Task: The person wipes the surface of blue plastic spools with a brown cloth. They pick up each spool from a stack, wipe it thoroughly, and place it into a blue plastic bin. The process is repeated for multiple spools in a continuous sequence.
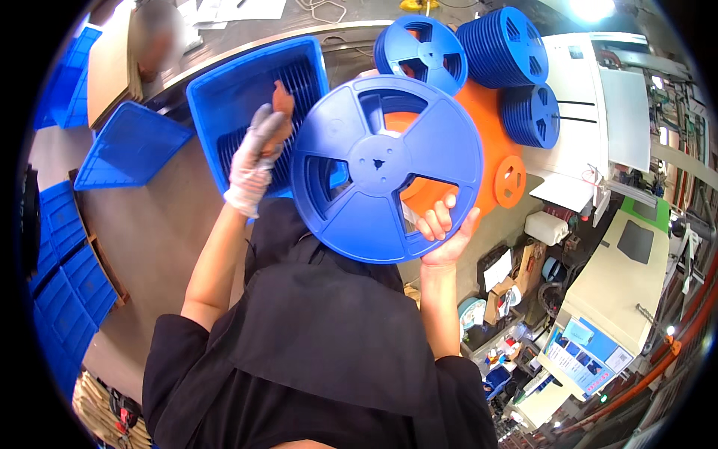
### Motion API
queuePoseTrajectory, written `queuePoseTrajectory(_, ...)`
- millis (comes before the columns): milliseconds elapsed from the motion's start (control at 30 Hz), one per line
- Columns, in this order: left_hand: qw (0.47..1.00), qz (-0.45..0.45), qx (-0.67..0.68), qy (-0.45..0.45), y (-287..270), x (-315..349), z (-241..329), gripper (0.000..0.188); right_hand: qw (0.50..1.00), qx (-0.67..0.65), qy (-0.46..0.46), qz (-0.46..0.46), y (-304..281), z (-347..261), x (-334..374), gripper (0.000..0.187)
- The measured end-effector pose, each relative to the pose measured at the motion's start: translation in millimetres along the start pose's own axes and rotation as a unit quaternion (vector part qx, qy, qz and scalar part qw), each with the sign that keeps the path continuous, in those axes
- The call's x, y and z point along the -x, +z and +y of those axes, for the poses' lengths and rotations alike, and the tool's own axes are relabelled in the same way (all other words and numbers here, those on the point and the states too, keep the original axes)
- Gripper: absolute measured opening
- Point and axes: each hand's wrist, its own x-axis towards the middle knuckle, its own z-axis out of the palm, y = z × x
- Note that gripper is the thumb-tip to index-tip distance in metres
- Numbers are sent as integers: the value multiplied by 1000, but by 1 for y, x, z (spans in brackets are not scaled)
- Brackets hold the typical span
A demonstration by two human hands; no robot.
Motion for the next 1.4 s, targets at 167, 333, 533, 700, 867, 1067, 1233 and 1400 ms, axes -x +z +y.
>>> queuePoseTrajectory(167, 878, -156, -379, 247, 73, 14, 46, 63, 996, -7, 75, -52, 16, 39, -1, 45)
queuePoseTrajectory(333, 878, -231, -314, 277, 90, 47, 45, 58, 995, 26, 93, -35, 32, 52, 2, 50)
queuePoseTrajectory(533, 926, -189, -277, 175, -9, 68, -36, 45, 998, 18, 64, -18, 25, 54, 4, 46)
queuePoseTrajectory(700, 861, -297, -363, 196, -39, 78, -6, 37, 999, -11, 45, 3, 28, 50, 0, 46)
queuePoseTrajectory(867, 824, -372, -349, 247, -36, 79, 40, 42, 997, -30, 71, -2, 43, 41, -21, 49)
queuePoseTrajectory(1067, 756, -391, -448, 274, -36, 79, 25, 32, 994, -28, 101, -27, 81, 44, -43, 49)
queuePoseTrajectory(1233, 854, -315, -345, 232, -34, 94, 25, 38, 948, 285, 49, 136, 113, 38, -55, 55)
queuePoseTrajectory(1400, 928, -43, 291, -227, -45, 104, 33, 46, 929, 356, 13, 106, 80, 15, -48, 47)
